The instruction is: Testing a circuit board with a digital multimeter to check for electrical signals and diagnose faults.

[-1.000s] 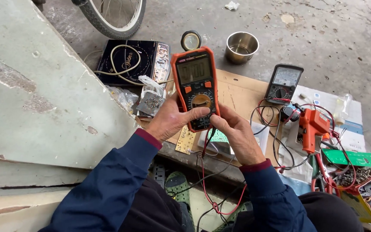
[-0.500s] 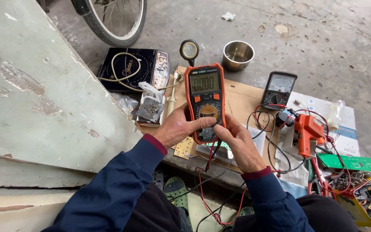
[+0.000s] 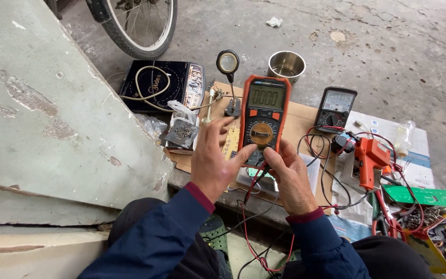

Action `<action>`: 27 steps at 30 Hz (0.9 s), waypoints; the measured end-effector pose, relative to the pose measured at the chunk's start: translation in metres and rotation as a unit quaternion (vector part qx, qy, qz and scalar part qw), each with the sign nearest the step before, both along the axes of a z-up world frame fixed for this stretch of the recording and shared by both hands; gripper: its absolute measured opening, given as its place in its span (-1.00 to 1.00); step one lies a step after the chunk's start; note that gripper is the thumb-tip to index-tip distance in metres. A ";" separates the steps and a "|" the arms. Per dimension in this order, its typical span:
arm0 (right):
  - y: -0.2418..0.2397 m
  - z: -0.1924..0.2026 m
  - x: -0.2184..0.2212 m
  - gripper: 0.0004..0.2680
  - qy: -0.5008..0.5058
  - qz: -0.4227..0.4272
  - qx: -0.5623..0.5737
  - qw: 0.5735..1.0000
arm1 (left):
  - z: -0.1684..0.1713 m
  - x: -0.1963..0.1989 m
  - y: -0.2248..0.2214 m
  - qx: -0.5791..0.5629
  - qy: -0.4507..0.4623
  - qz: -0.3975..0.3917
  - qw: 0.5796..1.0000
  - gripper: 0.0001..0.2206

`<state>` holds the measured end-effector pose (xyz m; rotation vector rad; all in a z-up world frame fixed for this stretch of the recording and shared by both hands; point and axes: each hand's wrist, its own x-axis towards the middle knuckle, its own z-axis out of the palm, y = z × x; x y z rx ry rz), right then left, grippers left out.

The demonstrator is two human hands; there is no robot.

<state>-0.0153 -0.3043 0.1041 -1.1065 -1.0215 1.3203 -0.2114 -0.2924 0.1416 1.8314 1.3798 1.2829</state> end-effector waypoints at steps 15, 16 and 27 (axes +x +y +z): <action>-0.019 -0.009 -0.022 -0.52 0.077 -0.030 0.019 0.996 | -0.036 0.025 0.023 0.288 0.041 0.081 0.953 -0.88; -0.020 -0.008 -0.024 -0.50 0.077 -0.040 0.017 0.996 | -0.034 0.028 0.021 0.295 0.029 0.089 0.951 -0.86; -0.023 -0.008 -0.031 -0.50 0.079 -0.067 -0.002 0.995 | -0.053 0.072 0.007 0.175 -0.134 0.235 0.947 -0.77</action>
